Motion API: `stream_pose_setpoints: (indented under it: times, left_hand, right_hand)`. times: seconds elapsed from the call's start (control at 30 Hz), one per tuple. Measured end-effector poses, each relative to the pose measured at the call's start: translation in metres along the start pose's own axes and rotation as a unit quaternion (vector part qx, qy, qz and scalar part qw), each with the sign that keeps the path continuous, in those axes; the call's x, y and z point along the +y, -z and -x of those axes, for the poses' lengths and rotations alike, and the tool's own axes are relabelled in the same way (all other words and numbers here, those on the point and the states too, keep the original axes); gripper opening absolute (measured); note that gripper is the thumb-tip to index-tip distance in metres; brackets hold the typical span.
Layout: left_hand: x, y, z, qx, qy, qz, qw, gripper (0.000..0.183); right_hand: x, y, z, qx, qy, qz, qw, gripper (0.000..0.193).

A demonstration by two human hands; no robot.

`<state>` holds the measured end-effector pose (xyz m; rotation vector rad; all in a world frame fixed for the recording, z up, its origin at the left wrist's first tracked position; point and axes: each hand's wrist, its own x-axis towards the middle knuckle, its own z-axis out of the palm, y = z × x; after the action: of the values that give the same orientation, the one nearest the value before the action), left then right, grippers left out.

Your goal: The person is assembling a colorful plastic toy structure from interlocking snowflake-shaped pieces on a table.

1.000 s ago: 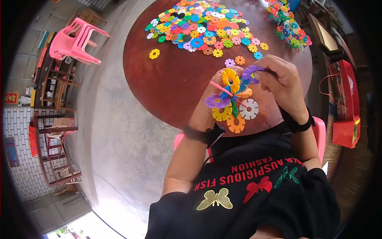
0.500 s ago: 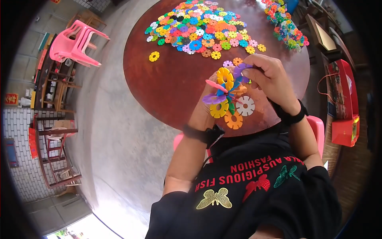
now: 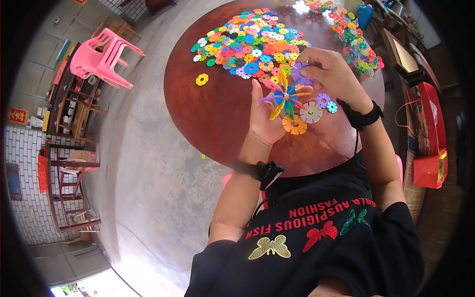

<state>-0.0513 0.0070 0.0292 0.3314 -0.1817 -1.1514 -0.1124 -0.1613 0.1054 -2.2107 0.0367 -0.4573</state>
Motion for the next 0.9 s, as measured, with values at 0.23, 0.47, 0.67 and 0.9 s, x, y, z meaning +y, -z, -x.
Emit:
stream_pose_setpoints:
  times: [0.23, 0.47, 0.67, 0.9]
  left_hand:
    - [0.014, 0.003, 0.004, -0.007, -0.101, -0.006, 0.995, 0.064]
    - [0.012, 0.0, 0.005, -0.063, -0.148, 0.015, 0.987, 0.062]
    - [0.009, 0.01, 0.003, -0.013, -0.099, 0.022, 0.995, 0.06]
    - [0.047, 0.023, 0.014, -0.067, -0.147, 0.027, 0.986, 0.064]
  right_hand:
    - [0.002, -0.009, 0.008, 0.09, 0.045, -0.058, 0.993, 0.02]
    - [0.005, -0.028, 0.041, 0.061, -0.008, -0.089, 0.994, 0.026]
    - [0.021, -0.023, 0.031, 0.067, -0.008, -0.072, 0.995, 0.028]
    - [0.022, -0.007, -0.009, 0.02, -0.04, -0.106, 0.993, 0.021]
